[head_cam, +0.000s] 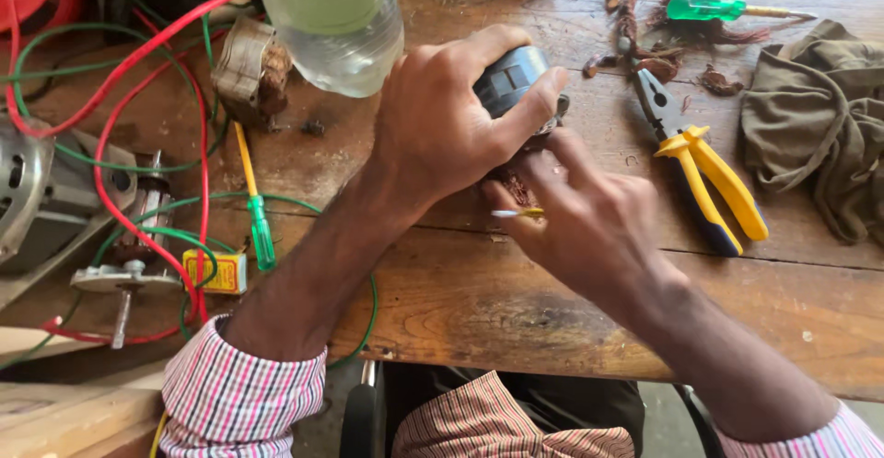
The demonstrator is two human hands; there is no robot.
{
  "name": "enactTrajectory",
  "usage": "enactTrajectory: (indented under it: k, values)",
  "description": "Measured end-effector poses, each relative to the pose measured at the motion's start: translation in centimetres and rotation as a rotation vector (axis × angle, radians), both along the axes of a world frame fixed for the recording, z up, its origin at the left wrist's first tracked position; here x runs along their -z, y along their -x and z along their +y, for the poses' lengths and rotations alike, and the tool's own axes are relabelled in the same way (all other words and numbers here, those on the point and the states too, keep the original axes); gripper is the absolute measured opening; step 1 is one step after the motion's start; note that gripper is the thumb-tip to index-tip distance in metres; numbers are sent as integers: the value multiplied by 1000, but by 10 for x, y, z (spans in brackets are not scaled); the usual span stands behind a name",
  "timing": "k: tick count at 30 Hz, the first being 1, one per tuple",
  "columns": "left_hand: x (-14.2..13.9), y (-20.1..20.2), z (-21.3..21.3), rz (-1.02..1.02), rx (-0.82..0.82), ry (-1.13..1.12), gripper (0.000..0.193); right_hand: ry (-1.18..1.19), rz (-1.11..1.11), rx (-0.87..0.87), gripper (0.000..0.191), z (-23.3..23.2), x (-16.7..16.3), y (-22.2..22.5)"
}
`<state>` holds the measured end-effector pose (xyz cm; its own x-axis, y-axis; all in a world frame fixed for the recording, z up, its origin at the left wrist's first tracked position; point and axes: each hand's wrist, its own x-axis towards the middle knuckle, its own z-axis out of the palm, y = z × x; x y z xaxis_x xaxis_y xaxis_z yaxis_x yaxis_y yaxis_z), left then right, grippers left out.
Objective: The person holds a burnt electric motor stator on a wooden workbench and uses a screwdriver to pry and dig burnt copper windings out of the stator core, occasionally using pliers to pull out loosened wire pieces and turning the stator to work around it.
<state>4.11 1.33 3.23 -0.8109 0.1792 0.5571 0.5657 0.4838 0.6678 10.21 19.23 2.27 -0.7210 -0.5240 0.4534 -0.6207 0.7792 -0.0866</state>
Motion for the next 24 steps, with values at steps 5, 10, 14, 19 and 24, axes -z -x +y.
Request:
enactTrajectory:
  k: [5, 10, 14, 19, 24]
  values:
    - [3, 2, 0, 9, 3, 16, 41, 5, -141, 42, 39, -6, 11, 3]
    - [6, 4, -6, 61, 82, -18, 41, 251, -168, 0, 29, 2, 17, 6]
    - [5, 4, -6, 12, 93, -9, 41, 162, -212, 8, 34, 11, 16, -5]
    - [3, 3, -4, 46, 53, -26, 38, 301, -159, 62, 22, 45, 5, -31]
    - [5, 3, -4, 63, 89, -44, 35, 208, -425, 442, 54, 81, -5, -42]
